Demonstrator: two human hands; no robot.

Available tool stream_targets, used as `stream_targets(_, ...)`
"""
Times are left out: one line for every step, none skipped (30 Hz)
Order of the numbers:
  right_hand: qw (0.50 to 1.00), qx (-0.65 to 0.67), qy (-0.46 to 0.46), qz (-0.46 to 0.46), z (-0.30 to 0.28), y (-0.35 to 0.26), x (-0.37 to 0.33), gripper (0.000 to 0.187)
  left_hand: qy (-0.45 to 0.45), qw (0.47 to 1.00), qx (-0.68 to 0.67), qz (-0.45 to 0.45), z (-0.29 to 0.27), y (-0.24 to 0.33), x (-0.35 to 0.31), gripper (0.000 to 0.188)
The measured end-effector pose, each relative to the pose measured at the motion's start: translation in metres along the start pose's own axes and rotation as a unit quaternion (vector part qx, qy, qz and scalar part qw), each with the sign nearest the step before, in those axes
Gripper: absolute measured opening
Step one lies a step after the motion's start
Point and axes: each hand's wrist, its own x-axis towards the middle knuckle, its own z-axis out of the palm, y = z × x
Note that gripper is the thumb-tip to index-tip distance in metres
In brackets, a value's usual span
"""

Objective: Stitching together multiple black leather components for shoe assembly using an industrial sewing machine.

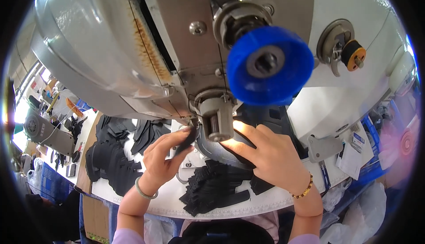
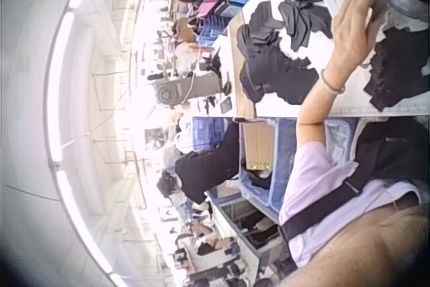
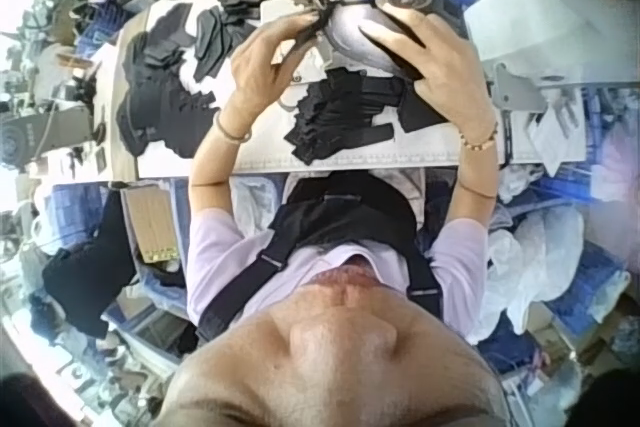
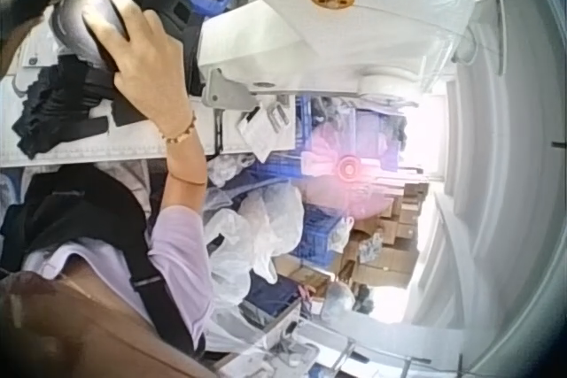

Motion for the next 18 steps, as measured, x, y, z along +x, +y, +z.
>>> stream_targets(1.000, -0.006, 0.001, -0.004, -0.001, 0.001, 0.000, 0.065, -0.044, 0.995, 0.054, 0.068, -0.003, -0.005, 0.000, 0.026)
stream_targets(1.000, -0.012, 0.003, -0.008, -0.001, 0.001, 0.000, 0.063, -0.075, 0.986, 0.107, 0.101, -0.007, 0.000, 0.003, 0.030)
stream_targets(1.000, 0.003, 0.004, -0.001, -0.001, -0.001, 0.000, 0.061, -0.076, 0.984, 0.120, 0.106, -0.005, 0.002, 0.000, 0.031)
stream_targets(1.000, 0.004, 0.005, -0.001, -0.001, -0.001, 0.000, 0.061, -0.077, 0.982, 0.134, 0.113, -0.003, 0.004, -0.002, 0.033)
stream_targets(1.000, 0.012, 0.017, -0.004, 0.001, 0.000, 0.000, 0.061, -0.077, 0.981, 0.135, 0.113, -0.002, 0.005, -0.001, 0.033)
stream_targets(0.999, 0.020, 0.030, -0.007, 0.001, 0.000, 0.000, 0.061, -0.075, 0.976, 0.157, 0.132, -0.002, 0.007, 0.000, 0.031)
stream_targets(0.999, 0.021, 0.032, -0.009, 0.000, -0.001, 0.001, 0.061, -0.074, 0.969, 0.181, 0.152, -0.003, 0.008, 0.001, 0.030)
stream_targets(0.999, 0.021, 0.024, -0.009, -0.003, -0.001, 0.002, 0.061, -0.074, 0.968, 0.183, 0.153, -0.004, 0.010, 0.002, 0.030)
stream_targets(1.000, 0.020, 0.016, -0.010, -0.004, -0.001, 0.002, 0.060, -0.074, 0.963, 0.197, 0.169, -0.004, 0.012, 0.003, 0.029)
stream_targets(1.000, 0.018, 0.019, -0.010, -0.004, 0.000, 0.002, 0.060, -0.075, 0.957, 0.210, 0.187, -0.004, 0.012, 0.005, 0.028)
stream_targets(0.999, 0.031, 0.020, -0.010, -0.004, 0.002, 0.001, 0.060, -0.071, 0.953, 0.217, 0.202, -0.004, 0.013, 0.007, 0.025)
stream_targets(0.999, 0.044, 0.021, -0.011, -0.004, 0.003, 0.001, 0.059, -0.071, 0.952, 0.217, 0.205, -0.004, 0.013, 0.008, 0.025)
stream_targets(0.999, 0.043, 0.024, -0.012, -0.005, 0.002, 0.002, 0.059, -0.076, 0.951, 0.217, 0.207, -0.005, 0.014, 0.009, 0.025)
stream_targets(0.999, 0.053, 0.002, 0.005, -0.009, 0.000, 0.002, 0.057, -0.082, 0.950, 0.217, 0.209, -0.006, 0.015, 0.010, 0.025)
stream_targets(0.998, 0.062, -0.021, 0.023, -0.010, -0.001, 0.003, 0.055, -0.084, 0.950, 0.213, 0.213, -0.006, 0.016, 0.012, 0.024)
stream_targets(0.998, 0.060, -0.019, 0.024, -0.009, -0.001, 0.002, 0.055, -0.083, 0.950, 0.212, 0.215, -0.006, 0.015, 0.011, 0.024)
stream_targets(0.998, 0.057, -0.014, 0.017, -0.007, 0.001, 0.000, 0.052, -0.081, 0.951, 0.209, 0.213, -0.006, 0.015, 0.010, 0.023)
stream_targets(0.998, 0.055, -0.008, 0.011, -0.005, 0.002, 0.000, 0.050, -0.079, 0.953, 0.206, 0.210, -0.005, 0.014, 0.010, 0.023)
